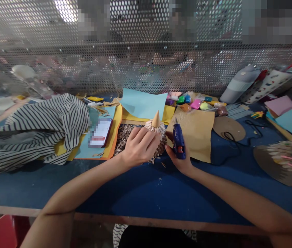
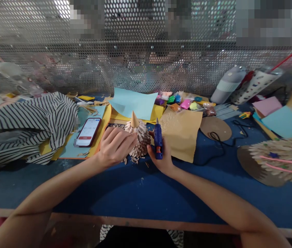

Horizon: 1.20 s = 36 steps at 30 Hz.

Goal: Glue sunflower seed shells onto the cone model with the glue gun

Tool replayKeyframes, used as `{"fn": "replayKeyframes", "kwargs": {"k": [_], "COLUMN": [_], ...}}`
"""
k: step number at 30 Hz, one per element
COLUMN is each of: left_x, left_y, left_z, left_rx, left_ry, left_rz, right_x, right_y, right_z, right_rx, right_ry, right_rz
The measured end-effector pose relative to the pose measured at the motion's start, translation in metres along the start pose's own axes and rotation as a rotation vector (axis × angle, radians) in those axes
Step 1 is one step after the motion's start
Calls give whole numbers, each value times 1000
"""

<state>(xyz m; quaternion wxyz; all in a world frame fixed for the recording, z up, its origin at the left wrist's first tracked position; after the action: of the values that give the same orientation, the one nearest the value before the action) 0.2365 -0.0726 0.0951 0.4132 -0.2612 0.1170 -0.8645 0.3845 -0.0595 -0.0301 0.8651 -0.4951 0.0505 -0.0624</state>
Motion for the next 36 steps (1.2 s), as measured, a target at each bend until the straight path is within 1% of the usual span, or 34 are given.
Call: {"fn": "replayKeyframes", "kwargs": {"k": [10,22,30,36], "left_x": [-4,-4,-5,-5], "left_y": [1,0,-2,-4], "left_z": [-2,-1,-7,-7], "left_rx": [-2,9,0,-6], "left_ry": [-8,-6,3,34], "left_rz": [8,21,-4,5], "right_x": [-1,-2,-2,-1], "right_y": [4,5,3,4], "right_z": [-1,-1,0,-1], "right_rx": [-78,-90,-82,-95], "right_ry": [-13,-9,-19,-17], "right_rz": [76,75,63,83]}}
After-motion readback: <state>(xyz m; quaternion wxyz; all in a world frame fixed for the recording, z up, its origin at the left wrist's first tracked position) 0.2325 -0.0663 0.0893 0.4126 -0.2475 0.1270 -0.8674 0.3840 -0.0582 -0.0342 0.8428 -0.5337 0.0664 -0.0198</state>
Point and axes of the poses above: each hand's wrist, its own z-axis towards the middle knuckle, its own x-axis out of the back of the hand, y = z × x, the point moved 6 cm from there along z, towards the middle knuckle, and after that the axes turned 10 degrees about z, right-handed, at the moved point
